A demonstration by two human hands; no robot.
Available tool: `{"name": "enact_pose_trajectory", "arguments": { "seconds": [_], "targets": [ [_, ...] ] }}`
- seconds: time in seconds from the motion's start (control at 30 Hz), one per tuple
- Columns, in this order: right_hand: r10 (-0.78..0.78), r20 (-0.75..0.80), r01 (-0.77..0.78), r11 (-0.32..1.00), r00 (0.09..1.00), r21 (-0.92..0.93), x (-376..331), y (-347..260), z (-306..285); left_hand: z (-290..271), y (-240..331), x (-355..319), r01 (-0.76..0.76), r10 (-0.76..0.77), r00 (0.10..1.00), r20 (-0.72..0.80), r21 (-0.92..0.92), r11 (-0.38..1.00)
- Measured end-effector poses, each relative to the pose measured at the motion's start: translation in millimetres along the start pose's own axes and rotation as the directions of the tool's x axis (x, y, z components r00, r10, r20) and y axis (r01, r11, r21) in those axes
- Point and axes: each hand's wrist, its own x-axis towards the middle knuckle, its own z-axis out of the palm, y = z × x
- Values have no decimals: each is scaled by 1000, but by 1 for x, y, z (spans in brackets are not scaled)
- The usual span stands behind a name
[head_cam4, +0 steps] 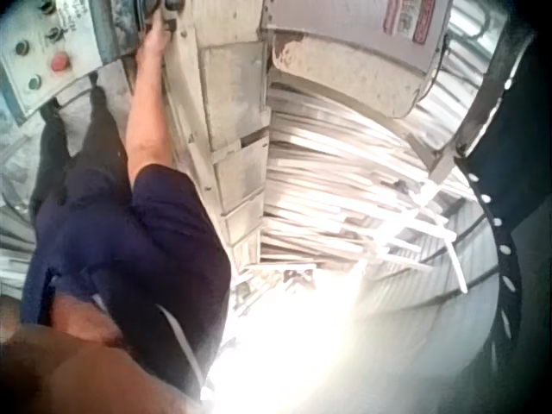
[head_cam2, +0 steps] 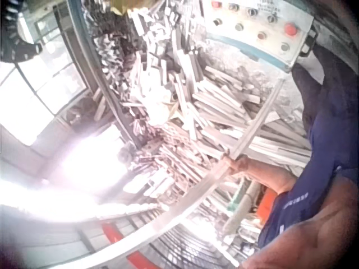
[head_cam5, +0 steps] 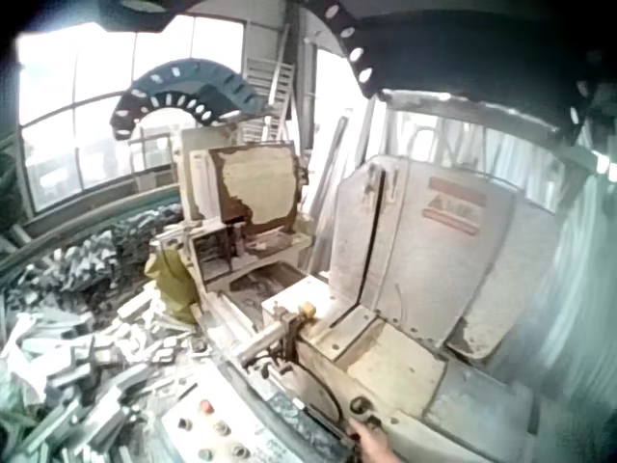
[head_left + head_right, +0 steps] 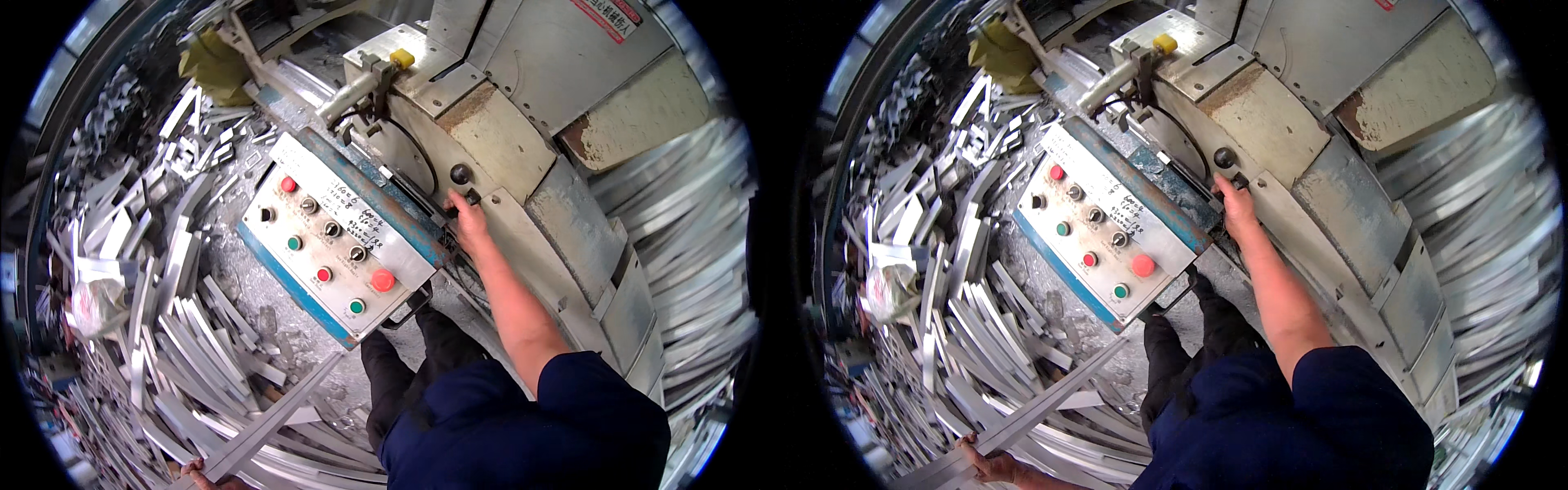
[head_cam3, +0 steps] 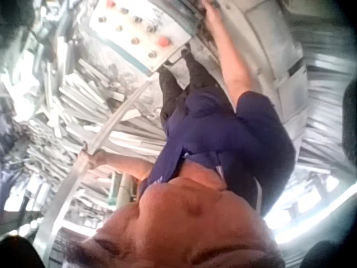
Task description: The person operates a metal cutting saw in a workshop, repeatedly loading long aluminum profiles, adjusting the machine, and cutting them to length. The cut pieces are then carried and stacked in a designated area.
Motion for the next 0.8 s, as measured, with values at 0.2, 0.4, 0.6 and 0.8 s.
{"name": "enact_pose_trajectory", "arguments": {
  "seconds": [0.2, 0.4, 0.6, 0.8],
  "targets": [
    [-20, -143, 18, 1000, 989, -16, -34, 5, -38, 62, -18, 76, 64, -62, 998, 33, -43, 997],
    [102, -298, -105, 994, 949, 6, -68, -31, -55, 112, -11, 153, -49, 98, 973, 209, -227, 973],
    [184, -451, -174, 983, 873, 64, -85, -36, -83, 178, -15, 194, -133, 204, 909, 363, -211, 968],
    [150, -630, -156, 987, 762, 46, -93, -7, -128, 233, -61, 203, -137, 207, 915, 348, -215, 967]
  ]
}}
